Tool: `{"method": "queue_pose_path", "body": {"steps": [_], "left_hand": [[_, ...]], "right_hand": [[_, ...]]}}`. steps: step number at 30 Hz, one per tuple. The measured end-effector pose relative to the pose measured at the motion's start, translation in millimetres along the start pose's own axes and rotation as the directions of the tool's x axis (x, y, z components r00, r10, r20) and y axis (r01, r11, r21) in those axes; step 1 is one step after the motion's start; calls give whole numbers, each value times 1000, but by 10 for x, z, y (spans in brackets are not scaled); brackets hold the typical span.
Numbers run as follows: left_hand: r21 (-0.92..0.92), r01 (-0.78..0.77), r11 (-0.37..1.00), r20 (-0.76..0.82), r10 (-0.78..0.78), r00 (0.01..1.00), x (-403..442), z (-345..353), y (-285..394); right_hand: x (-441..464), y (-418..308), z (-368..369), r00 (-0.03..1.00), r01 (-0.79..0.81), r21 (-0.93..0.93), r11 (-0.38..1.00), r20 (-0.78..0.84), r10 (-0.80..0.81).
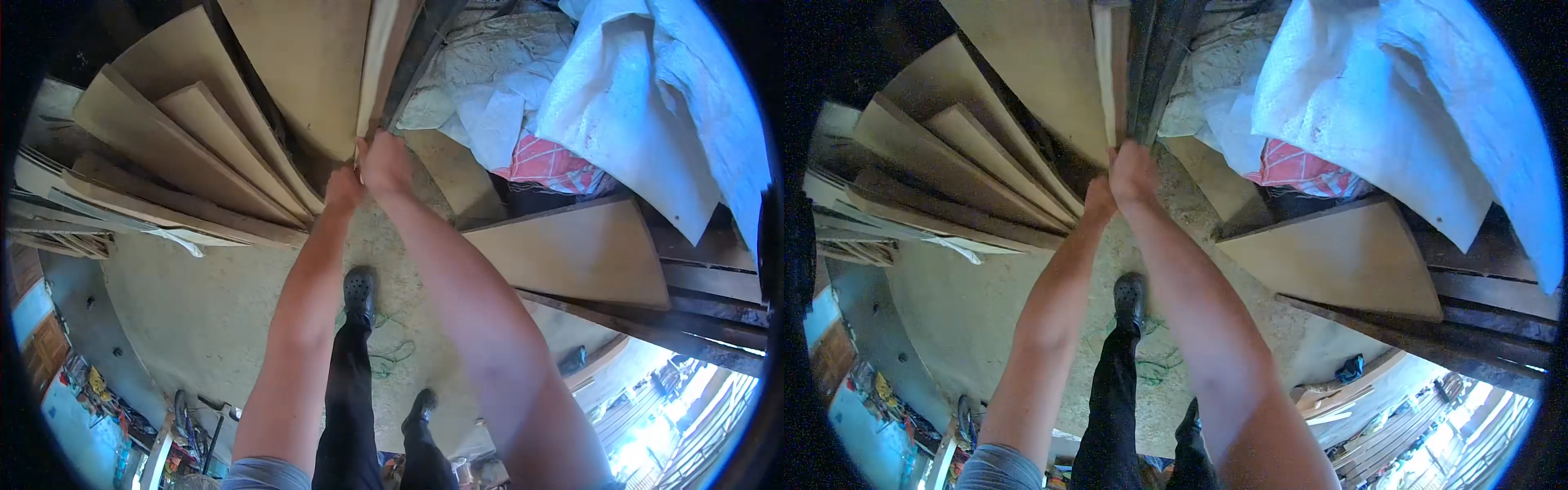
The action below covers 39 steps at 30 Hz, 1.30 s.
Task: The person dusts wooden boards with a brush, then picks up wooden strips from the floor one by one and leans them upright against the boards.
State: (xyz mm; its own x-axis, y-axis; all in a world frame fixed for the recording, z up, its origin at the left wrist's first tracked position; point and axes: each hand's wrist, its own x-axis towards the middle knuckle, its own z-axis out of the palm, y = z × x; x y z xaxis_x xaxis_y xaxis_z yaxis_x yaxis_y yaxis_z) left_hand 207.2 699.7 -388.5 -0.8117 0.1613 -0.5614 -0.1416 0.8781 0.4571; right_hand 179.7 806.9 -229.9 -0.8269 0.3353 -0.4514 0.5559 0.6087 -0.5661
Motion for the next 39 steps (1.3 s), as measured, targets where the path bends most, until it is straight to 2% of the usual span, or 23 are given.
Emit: {"method": "queue_pose_path", "body": {"steps": [3,5,7,9,12,13,14,15,17,18,19,20,22,24,26,28,30,31,32,33,34,38,39], "left_hand": [[-85,-47,995,-119,37,992,38,5,24],[-95,58,994,-140,-71,988,111,-21,33],[-58,83,995,-118,-90,989,108,19,62],[41,11,999,-56,-9,998,64,-51,50],[-7,-100,995,-98,99,990,-373,-145,118],[81,94,992,14,-95,995,-439,-34,24],[200,-253,947,57,246,967,-520,147,-328],[166,-302,939,9,305,952,-868,139,-281],[142,-161,977,258,121,959,-1304,248,-226],[190,-305,933,235,258,937,-1589,390,-306],[59,-169,984,122,161,979,-1918,650,-382],[124,-75,989,215,47,976,-2402,635,62],[-96,27,995,370,10,929,-3226,1067,566],[-270,54,961,483,87,871,-4039,1711,960],[-293,11,956,559,162,813,-4736,2405,1401],[-319,139,938,652,111,750,-5408,2949,2003],[-277,-78,958,672,251,696,-5832,3600,2312],[-207,-52,977,714,187,674,-6121,3794,2613],[-247,-79,966,738,240,631,-6303,4048,2717],[-178,-135,975,775,223,592,-6609,4163,3038],[-134,-184,974,790,217,573,-6849,4343,3270],[-10,-470,882,852,254,458,-7634,5087,3856],[0,-533,846,874,259,412,-7666,5355,3825]], "right_hand": [[120,45,50,994,62,-49,997,-84,-66],[225,28,-51,995,95,26,995,-44,-94],[166,105,-167,988,153,104,983,-46,-149],[-14,211,-306,968,243,194,950,-110,-225],[-525,889,-267,979,206,173,963,-37,-203],[-814,1230,-256,977,211,121,970,-25,-210],[-1187,1532,-275,997,48,178,983,48,-57],[-1598,1930,-318,997,41,126,991,66,-50],[-2399,2711,-315,990,-138,85,987,39,135],[-2833,2869,-551,955,-293,95,951,68,287],[-3244,3145,-676,936,-351,191,917,41,350],[-3626,3458,-779,915,-391,294,872,24,403],[-4239,3946,-1081,828,-482,460,746,-39,559],[-4776,4389,-1261,747,-489,584,648,-103,656],[-5211,4919,-1454,678,-449,658,604,-190,710],[-5622,5388,-1642,601,-427,696,578,-259,756],[-6074,5842,-1870,508,-361,798,482,-265,820],[-6313,6094,-1865,460,-335,832,442,-265,847],[-6573,6316,-1882,393,-306,886,348,-215,894],[-6853,6570,-1836,357,-269,864,425,-321,877],[-7101,6818,-1835,325,-134,969,206,-154,933],[-8036,7618,-1465,187,112,987,-117,95,978],[-8197,7842,-1219,123,87,991,-97,86,989]]}}
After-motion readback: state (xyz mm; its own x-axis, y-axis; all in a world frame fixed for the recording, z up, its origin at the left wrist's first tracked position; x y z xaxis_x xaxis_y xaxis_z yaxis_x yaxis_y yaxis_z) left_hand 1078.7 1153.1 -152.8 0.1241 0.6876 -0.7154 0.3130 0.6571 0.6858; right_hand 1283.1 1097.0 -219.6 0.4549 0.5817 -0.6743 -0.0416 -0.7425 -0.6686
